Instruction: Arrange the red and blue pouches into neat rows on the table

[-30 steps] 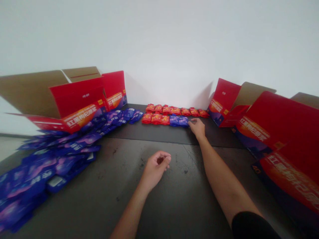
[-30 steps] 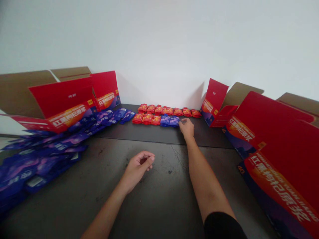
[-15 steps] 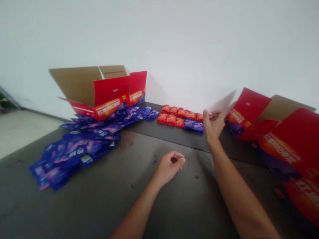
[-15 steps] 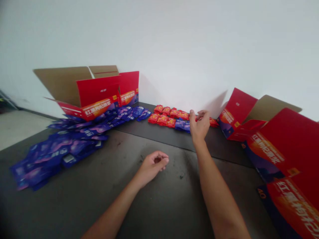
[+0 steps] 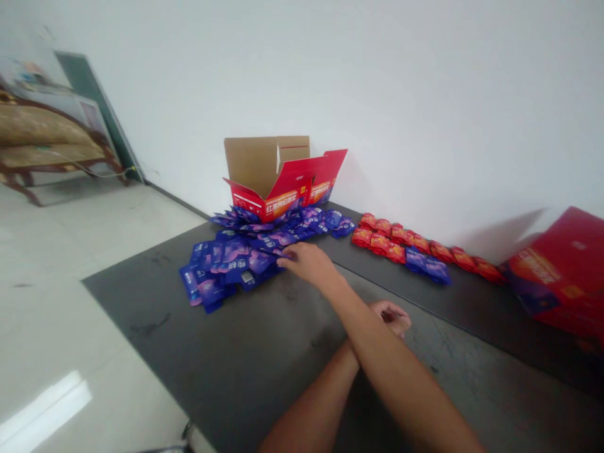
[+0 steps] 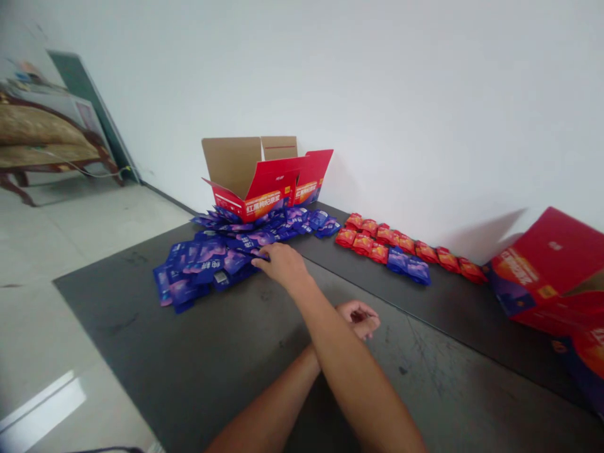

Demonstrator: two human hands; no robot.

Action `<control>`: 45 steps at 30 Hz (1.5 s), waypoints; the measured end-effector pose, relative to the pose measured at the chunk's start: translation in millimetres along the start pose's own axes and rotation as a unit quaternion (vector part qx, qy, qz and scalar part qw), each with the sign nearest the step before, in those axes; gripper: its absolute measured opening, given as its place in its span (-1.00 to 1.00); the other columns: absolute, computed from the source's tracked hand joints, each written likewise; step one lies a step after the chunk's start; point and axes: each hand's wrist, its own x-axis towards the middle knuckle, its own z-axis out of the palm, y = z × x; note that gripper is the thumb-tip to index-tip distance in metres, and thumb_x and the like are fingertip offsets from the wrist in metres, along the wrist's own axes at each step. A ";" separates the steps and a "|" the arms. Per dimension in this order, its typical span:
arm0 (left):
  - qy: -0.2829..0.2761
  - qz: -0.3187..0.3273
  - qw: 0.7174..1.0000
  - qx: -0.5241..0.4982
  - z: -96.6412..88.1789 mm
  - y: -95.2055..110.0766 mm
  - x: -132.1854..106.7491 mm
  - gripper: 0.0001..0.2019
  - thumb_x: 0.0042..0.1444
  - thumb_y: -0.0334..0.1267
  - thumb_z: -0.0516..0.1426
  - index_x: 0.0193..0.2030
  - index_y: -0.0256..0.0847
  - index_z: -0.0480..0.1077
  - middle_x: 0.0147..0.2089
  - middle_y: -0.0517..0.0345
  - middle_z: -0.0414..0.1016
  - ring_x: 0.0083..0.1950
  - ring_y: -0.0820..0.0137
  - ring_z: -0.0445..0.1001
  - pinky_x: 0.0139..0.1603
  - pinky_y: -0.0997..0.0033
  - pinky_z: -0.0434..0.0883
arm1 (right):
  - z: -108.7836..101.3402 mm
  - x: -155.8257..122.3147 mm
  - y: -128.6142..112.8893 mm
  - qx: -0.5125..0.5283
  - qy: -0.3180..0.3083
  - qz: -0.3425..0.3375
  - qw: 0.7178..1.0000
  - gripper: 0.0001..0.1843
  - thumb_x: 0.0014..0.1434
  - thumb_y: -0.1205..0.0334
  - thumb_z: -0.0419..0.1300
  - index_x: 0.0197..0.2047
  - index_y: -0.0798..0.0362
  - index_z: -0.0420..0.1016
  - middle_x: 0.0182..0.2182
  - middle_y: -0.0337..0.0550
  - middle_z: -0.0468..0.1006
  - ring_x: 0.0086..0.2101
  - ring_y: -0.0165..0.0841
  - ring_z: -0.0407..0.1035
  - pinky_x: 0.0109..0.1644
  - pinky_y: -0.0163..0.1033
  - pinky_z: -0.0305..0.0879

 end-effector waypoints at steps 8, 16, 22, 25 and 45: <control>0.007 -0.041 0.999 -0.032 2.3 9.6 -3.3 -0.80 0.05 -0.21 0.30 -0.23 -0.27 0.53 -0.49 0.21 0.42 -0.54 0.54 0.34 -0.49 0.57 0.29 | 13.3 9.1 8.0 0.052 0.008 -0.055 0.997 -0.57 0.25 -0.20 0.23 -0.07 -0.06 0.66 -0.15 -0.14 0.62 -0.15 -0.31 0.48 -0.07 -0.28 0.32; 0.022 -0.029 0.999 -0.011 1.1 15.9 -6.3 -0.81 0.06 -0.22 0.28 -0.22 -0.27 0.55 -0.51 0.20 0.44 -0.51 0.51 0.37 -0.51 0.57 0.26 | 30.0 6.1 -11.0 0.018 0.016 -0.207 0.978 -0.38 0.13 -0.10 0.38 0.21 -0.08 0.51 0.10 -0.06 0.50 0.09 -0.20 0.34 0.16 -0.15 0.28; 0.028 -0.023 0.999 -0.004 0.5 11.7 -5.4 -0.80 0.05 -0.20 0.28 -0.21 -0.26 0.56 -0.49 0.17 0.47 -0.50 0.49 0.38 -0.49 0.54 0.27 | 38.0 4.7 -13.6 0.005 -0.003 -0.206 0.979 -0.57 0.29 0.17 0.26 0.22 -0.09 0.50 0.15 -0.11 0.51 0.11 -0.26 0.38 0.19 -0.17 0.29; 0.022 -0.025 0.999 -0.004 0.4 11.0 -5.1 -0.79 0.05 -0.20 0.29 -0.21 -0.25 0.56 -0.49 0.16 0.47 -0.51 0.49 0.37 -0.50 0.54 0.26 | 33.8 2.8 -17.1 0.002 0.009 -0.197 0.980 -0.59 0.32 0.19 0.20 0.22 -0.09 0.51 0.16 -0.13 0.53 0.13 -0.27 0.39 0.23 -0.17 0.26; -0.063 0.052 0.993 0.089 -8.8 20.9 -15.7 -0.87 0.13 -0.24 0.21 -0.24 -0.24 0.49 -0.46 0.21 0.44 -0.41 0.43 0.41 -0.31 0.44 0.36 | -104.3 -142.2 79.4 0.034 0.364 0.075 0.928 -0.73 0.20 0.15 0.24 -0.10 0.02 0.68 -0.26 -0.19 0.69 -0.36 -0.34 0.53 -0.23 -0.26 0.46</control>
